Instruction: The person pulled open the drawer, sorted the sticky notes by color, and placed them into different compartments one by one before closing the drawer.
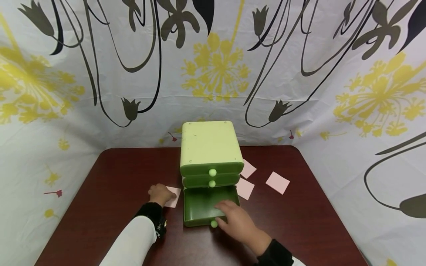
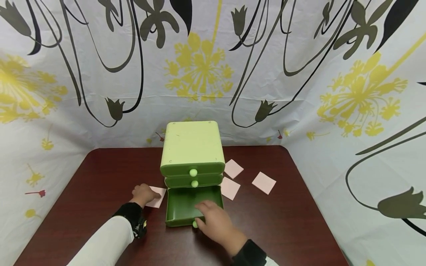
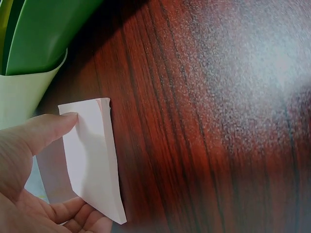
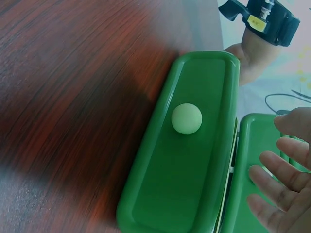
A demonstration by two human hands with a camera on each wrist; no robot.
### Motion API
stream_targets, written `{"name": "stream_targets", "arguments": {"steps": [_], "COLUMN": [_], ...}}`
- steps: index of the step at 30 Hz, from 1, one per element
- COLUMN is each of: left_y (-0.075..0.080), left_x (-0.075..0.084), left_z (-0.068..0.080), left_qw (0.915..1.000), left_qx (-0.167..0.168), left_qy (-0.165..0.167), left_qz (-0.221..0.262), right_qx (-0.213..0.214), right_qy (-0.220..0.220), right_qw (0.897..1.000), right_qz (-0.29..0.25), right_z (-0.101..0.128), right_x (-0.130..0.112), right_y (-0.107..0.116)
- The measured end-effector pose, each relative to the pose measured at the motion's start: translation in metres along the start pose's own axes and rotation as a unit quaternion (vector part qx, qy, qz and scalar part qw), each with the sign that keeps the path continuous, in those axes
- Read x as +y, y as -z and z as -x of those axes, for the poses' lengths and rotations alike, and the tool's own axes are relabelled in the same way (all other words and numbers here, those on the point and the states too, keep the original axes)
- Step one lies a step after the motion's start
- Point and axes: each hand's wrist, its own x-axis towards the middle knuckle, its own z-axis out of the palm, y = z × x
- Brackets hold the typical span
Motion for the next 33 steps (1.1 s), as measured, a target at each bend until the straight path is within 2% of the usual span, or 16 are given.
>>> {"name": "stream_targets", "arguments": {"steps": [10, 16, 21, 23, 26, 29, 33], "left_y": [-0.006, -0.004, -0.004, -0.003, -0.001, 0.0, 0.007], "left_x": [0.003, 0.002, -0.009, -0.014, -0.02, -0.026, -0.032], "left_z": [-0.001, 0.001, -0.004, -0.004, -0.003, -0.002, 0.002], "left_qw": [0.999, 0.9983, 0.9961, 0.9929, 0.9831, 0.9731, 0.9682], "left_qx": [0.029, 0.019, 0.012, 0.008, -0.009, -0.027, -0.027], "left_qy": [-0.002, -0.004, -0.027, -0.043, -0.056, -0.045, -0.021], "left_qz": [0.035, 0.056, 0.083, 0.11, 0.174, 0.224, 0.248], "right_qx": [-0.006, -0.001, -0.006, -0.007, -0.005, 0.001, 0.007], "right_qy": [0.003, 0.007, -0.001, -0.008, -0.015, -0.022, -0.036], "right_qw": [1.0, 1.0, 1.0, 1.0, 1.0, 0.999, 0.999], "right_qz": [-0.005, -0.007, -0.016, -0.019, -0.02, -0.024, -0.028], "right_z": [0.0, 0.003, 0.007, 0.009, 0.01, 0.012, 0.017], "right_x": [-0.002, 0.002, 0.006, 0.009, 0.012, 0.014, 0.019], "right_y": [0.001, -0.001, -0.003, -0.004, -0.004, -0.002, -0.001]}}
